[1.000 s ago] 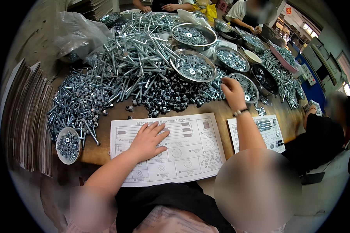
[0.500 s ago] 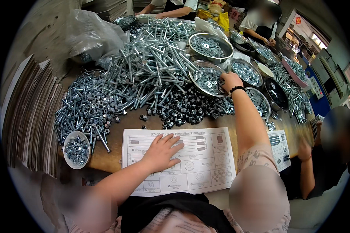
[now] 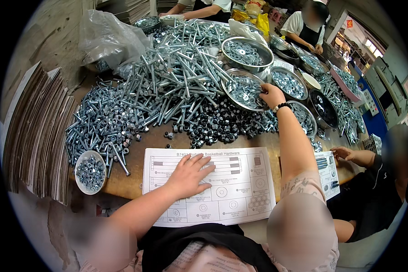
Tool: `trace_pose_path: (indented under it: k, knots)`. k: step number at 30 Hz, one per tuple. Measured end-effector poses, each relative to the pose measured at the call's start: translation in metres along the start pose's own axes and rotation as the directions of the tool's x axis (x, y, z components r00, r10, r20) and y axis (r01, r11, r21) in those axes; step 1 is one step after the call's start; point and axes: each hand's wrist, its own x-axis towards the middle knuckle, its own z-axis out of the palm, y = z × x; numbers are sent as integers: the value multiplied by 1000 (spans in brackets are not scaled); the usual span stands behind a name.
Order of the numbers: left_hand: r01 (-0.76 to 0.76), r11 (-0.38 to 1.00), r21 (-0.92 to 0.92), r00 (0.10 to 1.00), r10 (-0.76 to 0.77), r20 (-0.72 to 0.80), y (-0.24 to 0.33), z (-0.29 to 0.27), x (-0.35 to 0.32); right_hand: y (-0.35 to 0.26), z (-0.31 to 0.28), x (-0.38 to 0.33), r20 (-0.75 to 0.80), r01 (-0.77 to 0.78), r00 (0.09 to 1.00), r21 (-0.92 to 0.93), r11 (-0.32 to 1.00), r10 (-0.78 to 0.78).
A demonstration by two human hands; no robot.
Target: The person sorts metal fasteners from a large pile on a table and arranges them on a printed instruction sheet. They pick bolts, nuts, and washers from the pile and place them into designated areas on the sheet, occasionally adjusting the sheet or moving items between piles.
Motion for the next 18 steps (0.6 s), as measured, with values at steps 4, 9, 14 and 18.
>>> trace_pose_path:
  k: [4,9,14,18]
  knots:
    - [-4,1000,2,1000,4,-9,0,1,0,-3,-6,-4,72,27,997,45,999,-30]
    - [-2,1000,21,1000,2,9,1,0,0,-1,-7,-6,77,17,997,110,994,-25]
    - [2,1000,19,1000,-2,4,1,1,0,0,-8,-14,46,-9,999,259,966,-3]
    - [3,1000,22,1000,-3,6,2,1,0,6,-7,-20,51,-77,997,535,842,59]
